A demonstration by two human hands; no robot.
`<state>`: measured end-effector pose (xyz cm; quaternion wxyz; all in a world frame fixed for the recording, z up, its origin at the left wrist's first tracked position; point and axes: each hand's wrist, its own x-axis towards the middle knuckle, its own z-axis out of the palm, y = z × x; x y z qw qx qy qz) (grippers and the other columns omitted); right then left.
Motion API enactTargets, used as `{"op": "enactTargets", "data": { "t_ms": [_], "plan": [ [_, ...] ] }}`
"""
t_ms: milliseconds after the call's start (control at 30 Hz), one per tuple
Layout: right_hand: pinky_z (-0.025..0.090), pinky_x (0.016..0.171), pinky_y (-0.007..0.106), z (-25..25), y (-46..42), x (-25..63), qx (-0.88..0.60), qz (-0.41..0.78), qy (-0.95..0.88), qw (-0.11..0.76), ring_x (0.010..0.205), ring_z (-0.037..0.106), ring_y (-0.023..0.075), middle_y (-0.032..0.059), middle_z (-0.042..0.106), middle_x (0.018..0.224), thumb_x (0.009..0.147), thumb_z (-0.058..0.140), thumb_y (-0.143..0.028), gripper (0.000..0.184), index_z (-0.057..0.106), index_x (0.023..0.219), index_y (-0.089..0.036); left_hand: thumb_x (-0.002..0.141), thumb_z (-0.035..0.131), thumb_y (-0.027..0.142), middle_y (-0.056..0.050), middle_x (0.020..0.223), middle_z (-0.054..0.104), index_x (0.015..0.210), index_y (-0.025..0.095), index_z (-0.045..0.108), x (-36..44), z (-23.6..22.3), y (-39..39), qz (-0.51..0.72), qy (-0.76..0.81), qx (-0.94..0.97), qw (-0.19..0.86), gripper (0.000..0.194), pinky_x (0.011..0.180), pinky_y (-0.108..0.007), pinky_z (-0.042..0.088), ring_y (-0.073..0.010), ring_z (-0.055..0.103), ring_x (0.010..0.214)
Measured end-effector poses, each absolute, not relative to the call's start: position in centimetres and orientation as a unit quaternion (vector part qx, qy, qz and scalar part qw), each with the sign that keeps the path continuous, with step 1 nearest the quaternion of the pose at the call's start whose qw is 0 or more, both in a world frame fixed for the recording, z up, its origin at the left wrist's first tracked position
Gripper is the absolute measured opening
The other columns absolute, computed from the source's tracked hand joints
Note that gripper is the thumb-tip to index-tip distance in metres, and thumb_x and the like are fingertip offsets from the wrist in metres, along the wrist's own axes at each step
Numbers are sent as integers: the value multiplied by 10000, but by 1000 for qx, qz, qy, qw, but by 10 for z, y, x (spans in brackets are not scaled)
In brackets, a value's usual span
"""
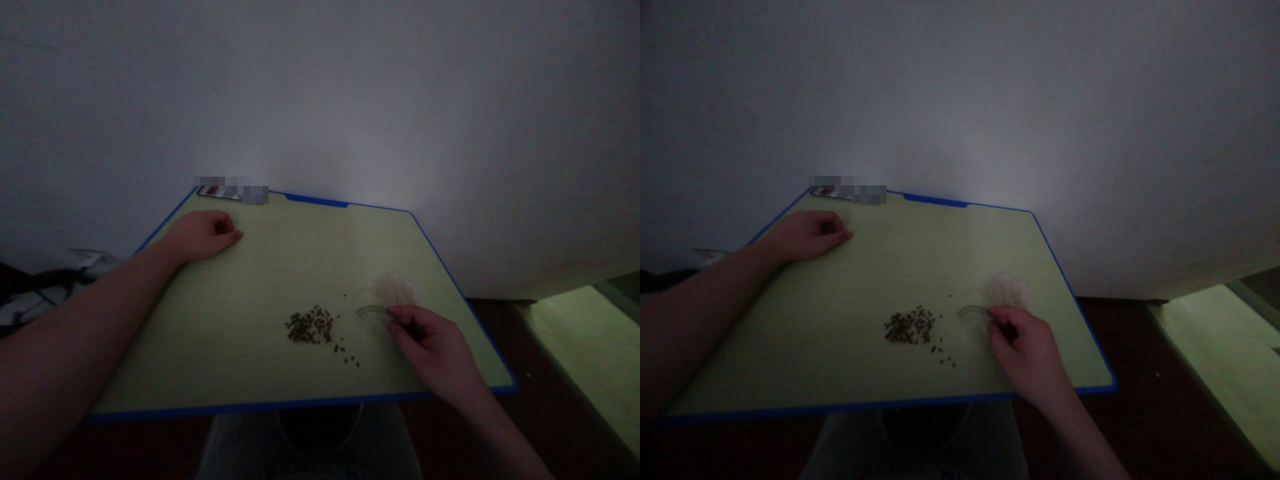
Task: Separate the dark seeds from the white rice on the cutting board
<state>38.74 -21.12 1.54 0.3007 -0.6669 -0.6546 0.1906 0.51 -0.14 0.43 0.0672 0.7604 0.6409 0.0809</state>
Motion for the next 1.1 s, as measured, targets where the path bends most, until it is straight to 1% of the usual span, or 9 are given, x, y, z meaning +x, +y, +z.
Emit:
{"op": "enactTargets", "data": {
  "t_ms": [100,167,333,533,667,867,1000,1100],
  "plan": [
    [540,647,327,15,-212,376,-649,216,-672,286,697,686,203,58,741,789,819,543,-297,246,724,938,-182,789,474,605,-37,732,626,782,203,583,4,3,-1,80,638,763,62,417,591,-292,338,-183,542,675],
    [539,643,329,14,-209,374,-656,208,-669,279,688,684,203,59,743,788,814,539,-289,246,724,937,-183,791,476,604,-40,739,631,787,200,587,3,3,0,83,635,765,62,418,591,-291,339,-186,547,684],
    [548,663,354,13,-201,383,-689,168,-637,301,696,697,221,70,757,805,785,548,-315,257,719,921,-180,797,457,606,-54,772,653,806,197,600,2,3,0,75,633,769,57,433,616,-304,359,-202,565,713],
    [544,649,323,8,-201,372,-666,191,-654,303,689,697,203,59,750,798,820,534,-295,256,718,959,-183,791,470,600,-50,774,655,820,202,609,2,3,0,79,633,768,59,423,614,-304,367,-203,567,715],
    [542,660,319,7,-195,375,-691,150,-643,293,712,709,206,66,761,831,819,536,-294,273,718,982,-172,791,476,604,-46,766,642,806,202,597,3,3,0,76,635,766,58,420,604,-295,351,-193,554,704],
    [524,644,363,13,-181,405,-720,84,-623,294,685,701,240,106,759,813,820,557,-302,270,715,971,-143,791,468,609,-41,757,636,791,205,586,4,3,0,76,638,764,62,421,599,-296,339,-187,546,687],
    [534,625,328,20,-175,397,-685,74,-658,304,681,704,214,94,761,821,853,540,-270,264,711,1009,-143,787,471,610,-44,761,636,802,203,592,3,4,0,78,635,765,70,425,615,-307,355,-199,557,706],
    [545,680,315,26,-164,374,-623,78,-720,294,740,708,195,74,768,878,883,528,-222,258,719,1049,-169,794,466,615,-44,757,631,789,204,589,2,3,0,82,633,767,66,429,617,-306,355,-200,556,707]
  ]
}}
